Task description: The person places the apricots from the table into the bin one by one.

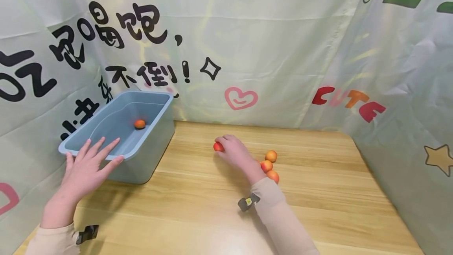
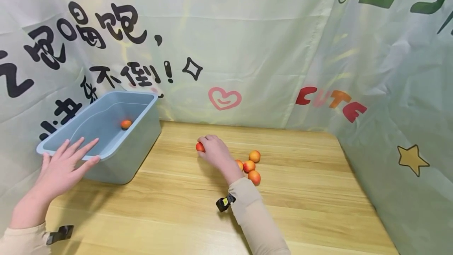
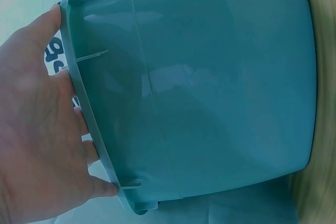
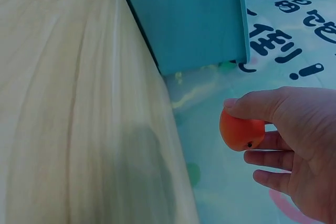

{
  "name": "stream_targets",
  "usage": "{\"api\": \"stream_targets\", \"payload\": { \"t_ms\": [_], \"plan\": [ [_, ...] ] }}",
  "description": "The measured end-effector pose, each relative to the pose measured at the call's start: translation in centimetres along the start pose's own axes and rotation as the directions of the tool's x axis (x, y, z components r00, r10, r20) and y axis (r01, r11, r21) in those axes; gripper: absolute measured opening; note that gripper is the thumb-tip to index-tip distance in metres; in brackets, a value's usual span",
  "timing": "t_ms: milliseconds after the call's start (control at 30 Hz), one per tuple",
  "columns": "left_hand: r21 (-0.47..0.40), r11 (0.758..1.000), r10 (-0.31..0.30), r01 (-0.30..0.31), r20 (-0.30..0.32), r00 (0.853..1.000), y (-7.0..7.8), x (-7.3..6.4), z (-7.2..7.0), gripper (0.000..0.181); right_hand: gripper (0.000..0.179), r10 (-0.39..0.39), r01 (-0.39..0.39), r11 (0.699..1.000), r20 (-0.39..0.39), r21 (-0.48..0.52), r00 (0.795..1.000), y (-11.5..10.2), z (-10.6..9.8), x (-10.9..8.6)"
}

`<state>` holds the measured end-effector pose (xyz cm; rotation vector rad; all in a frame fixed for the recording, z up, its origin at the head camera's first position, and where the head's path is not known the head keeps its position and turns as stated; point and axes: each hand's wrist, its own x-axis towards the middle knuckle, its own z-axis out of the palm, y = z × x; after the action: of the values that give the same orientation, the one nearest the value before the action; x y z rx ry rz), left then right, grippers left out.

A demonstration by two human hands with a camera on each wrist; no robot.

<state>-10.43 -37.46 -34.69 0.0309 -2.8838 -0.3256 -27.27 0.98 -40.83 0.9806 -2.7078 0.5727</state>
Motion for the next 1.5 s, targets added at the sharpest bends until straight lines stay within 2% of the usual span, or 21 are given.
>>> {"api": "stream_targets", "payload": {
  "t_ms": [233, 400, 800, 1167, 1500],
  "plan": [
    [-0.012, 1.0, -0.009, 0.009, 0.006, 1.0, -0.1, -0.1, 0.0, 0.063, 0.039, -0.011, 0.01, 1.0, 0.024, 0.008, 1.0, -1.5, 0.0, 1.9],
    [-0.009, 1.0, -0.001, 0.001, 0.002, 1.0, -0.1, -0.1, 0.0, 0.063, 0.04, -0.046, 0.046, 0.999, 0.016, 0.003, 0.999, -2.5, -0.1, 3.4],
    [-0.012, 1.0, 0.003, -0.003, 0.005, 1.0, 0.0, 0.0, 0.0, 0.064, 0.04, -0.107, 0.107, 0.994, 0.01, -0.032, 0.994, -5.2, -1.3, 5.7],
    [-0.012, 1.0, 0.002, -0.002, 0.01, 1.0, 0.2, 0.1, -0.1, 0.064, 0.037, -0.225, 0.224, 0.97, 0.007, -0.089, 0.974, -7.7, -2.4, 7.9],
    [-0.012, 1.0, -0.001, 0.001, 0.013, 1.0, 0.1, 0.0, -0.1, 0.064, 0.04, -0.258, 0.256, 0.961, -0.004, -0.103, 0.966, -9.8, -2.8, 9.9]
  ]
}}
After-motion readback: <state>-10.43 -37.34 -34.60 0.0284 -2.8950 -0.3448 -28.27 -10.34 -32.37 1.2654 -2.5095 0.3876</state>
